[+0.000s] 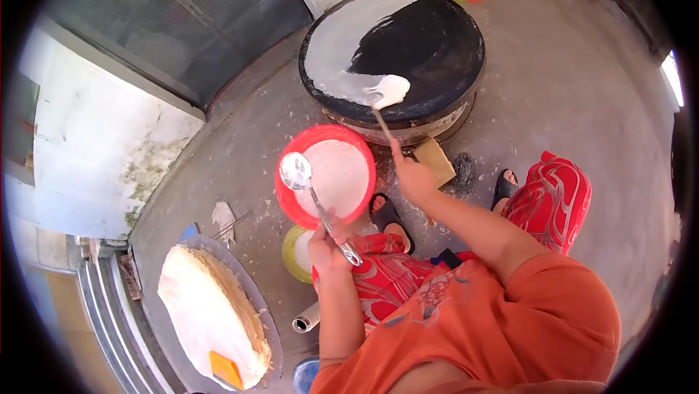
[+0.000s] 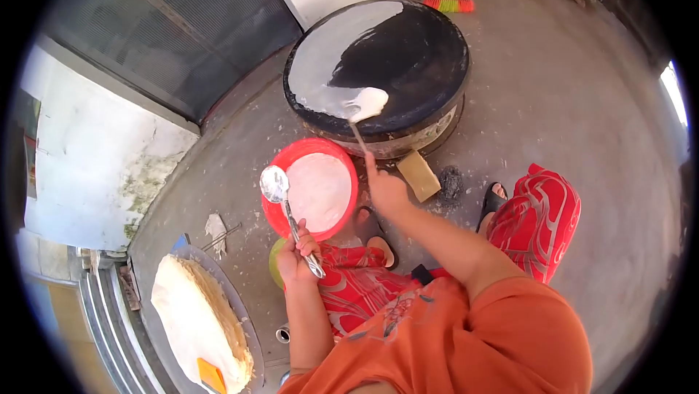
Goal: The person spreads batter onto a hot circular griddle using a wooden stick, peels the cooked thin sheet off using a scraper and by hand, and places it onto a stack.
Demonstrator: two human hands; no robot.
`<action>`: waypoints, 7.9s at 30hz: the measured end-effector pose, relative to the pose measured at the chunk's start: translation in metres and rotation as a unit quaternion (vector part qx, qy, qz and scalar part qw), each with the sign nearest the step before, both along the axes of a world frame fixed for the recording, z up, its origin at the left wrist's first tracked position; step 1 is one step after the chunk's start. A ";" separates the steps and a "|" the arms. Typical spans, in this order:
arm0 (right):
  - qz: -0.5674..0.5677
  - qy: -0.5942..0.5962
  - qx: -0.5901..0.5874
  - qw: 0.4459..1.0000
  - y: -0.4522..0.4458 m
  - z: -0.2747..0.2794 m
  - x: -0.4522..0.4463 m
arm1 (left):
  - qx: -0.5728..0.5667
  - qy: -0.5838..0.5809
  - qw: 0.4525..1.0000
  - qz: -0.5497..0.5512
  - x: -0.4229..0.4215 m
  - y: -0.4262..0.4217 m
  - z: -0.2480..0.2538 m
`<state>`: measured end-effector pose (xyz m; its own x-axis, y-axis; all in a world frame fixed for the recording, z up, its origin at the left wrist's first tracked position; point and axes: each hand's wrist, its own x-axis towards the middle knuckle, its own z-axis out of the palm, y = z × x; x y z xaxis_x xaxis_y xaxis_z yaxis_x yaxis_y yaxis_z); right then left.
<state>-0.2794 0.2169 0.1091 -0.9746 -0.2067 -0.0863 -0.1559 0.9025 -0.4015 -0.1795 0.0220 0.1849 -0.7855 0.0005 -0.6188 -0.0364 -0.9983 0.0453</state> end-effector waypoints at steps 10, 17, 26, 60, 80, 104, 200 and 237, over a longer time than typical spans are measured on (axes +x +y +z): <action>-0.132 -0.052 -0.048 0.989 0.065 -0.017 -0.018 | -0.061 0.002 0.998 -0.007 -0.006 0.013 0.002; -0.179 -0.020 -0.026 0.983 0.130 -0.006 -0.035 | -0.041 0.008 0.999 -0.016 -0.008 0.016 0.002; -0.087 0.089 0.021 0.992 0.157 -0.019 -0.022 | -0.043 -0.008 0.999 -0.010 -0.014 0.020 0.003; 0.134 0.113 0.033 0.984 0.337 0.017 -0.123 | -0.076 -0.065 0.994 0.047 -0.079 0.069 0.005; 0.002 0.276 0.055 0.960 0.378 -0.006 -0.333 | -0.128 -0.105 0.984 0.064 -0.119 0.084 -0.004; -0.052 0.176 0.118 0.976 0.348 -0.001 -0.420 | -0.132 -0.111 0.983 0.069 -0.139 0.096 0.003; 0.079 0.158 0.082 0.981 0.115 0.016 -0.144 | -0.032 0.005 0.999 0.040 -0.048 0.053 0.012; -0.174 0.171 0.091 0.966 0.229 0.030 -0.217 | -0.058 -0.016 0.998 0.020 -0.059 0.060 0.013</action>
<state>-0.4961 0.4462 0.1392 -0.9604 0.1266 0.2481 0.0744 0.9750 -0.2095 -0.2387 0.0821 0.1979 -0.7639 -0.1033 -0.6370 0.0002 -0.9871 0.1598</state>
